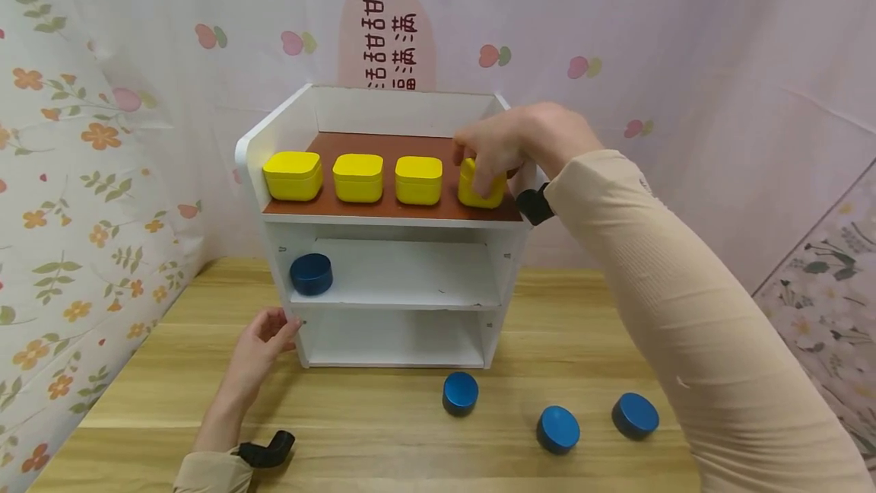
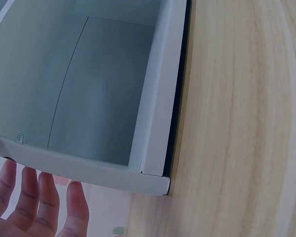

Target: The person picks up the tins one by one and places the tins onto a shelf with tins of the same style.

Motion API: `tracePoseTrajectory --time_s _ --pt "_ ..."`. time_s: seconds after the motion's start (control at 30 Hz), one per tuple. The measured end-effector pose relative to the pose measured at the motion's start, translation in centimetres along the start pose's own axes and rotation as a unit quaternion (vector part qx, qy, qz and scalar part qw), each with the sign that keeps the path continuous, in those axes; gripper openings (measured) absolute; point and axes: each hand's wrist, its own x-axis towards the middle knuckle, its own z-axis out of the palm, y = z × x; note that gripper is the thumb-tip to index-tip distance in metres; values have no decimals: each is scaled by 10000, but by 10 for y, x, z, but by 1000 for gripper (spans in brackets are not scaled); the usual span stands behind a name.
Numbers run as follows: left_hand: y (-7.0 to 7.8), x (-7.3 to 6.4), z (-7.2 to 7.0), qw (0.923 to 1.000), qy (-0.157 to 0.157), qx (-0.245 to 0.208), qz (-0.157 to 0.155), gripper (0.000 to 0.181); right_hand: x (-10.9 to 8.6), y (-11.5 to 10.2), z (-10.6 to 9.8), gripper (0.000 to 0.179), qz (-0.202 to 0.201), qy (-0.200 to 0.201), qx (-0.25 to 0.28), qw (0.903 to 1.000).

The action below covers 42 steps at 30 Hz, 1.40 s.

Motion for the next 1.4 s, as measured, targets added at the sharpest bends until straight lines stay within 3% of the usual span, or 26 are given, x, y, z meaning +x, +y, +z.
tracePoseTrajectory --time_s 0.17,0.33,0.5,0.67,0.83,0.93,1.13,1.3,1.4 --pt "-1 -1 -1 10000 28 1 18 43 2 -4 1 86 -43 129 41 9999" --pt "2 0 -4 9999 69 -26 110 40 -1 -9 2 81 -290 791 -259 9961" --pt "5 3 -7 9999 60 0 140 40 -5 -18 11 73 -501 1648 -745 9822" --pt "6 2 -8 10000 60 -35 42 38 -4 -28 27 60 -1101 2467 -866 9589" --pt "5 0 -6 10000 34 -68 19 38 -9 -32 44 49 -1590 3374 -619 9258" --pt "4 -1 -5 10000 25 -69 15 38 -14 -34 54 43 -1805 3930 -393 9008" --pt "3 -1 -4 10000 42 -70 38 38 -17 -39 88 34 -2326 4927 262 8382" --pt "3 0 -2 9999 12 -78 83 37 -19 -41 118 29 -2453 5453 887 7966" --pt "3 0 -3 9999 6 -77 77 37 -20 -37 140 21 -2572 5762 1344 7641"
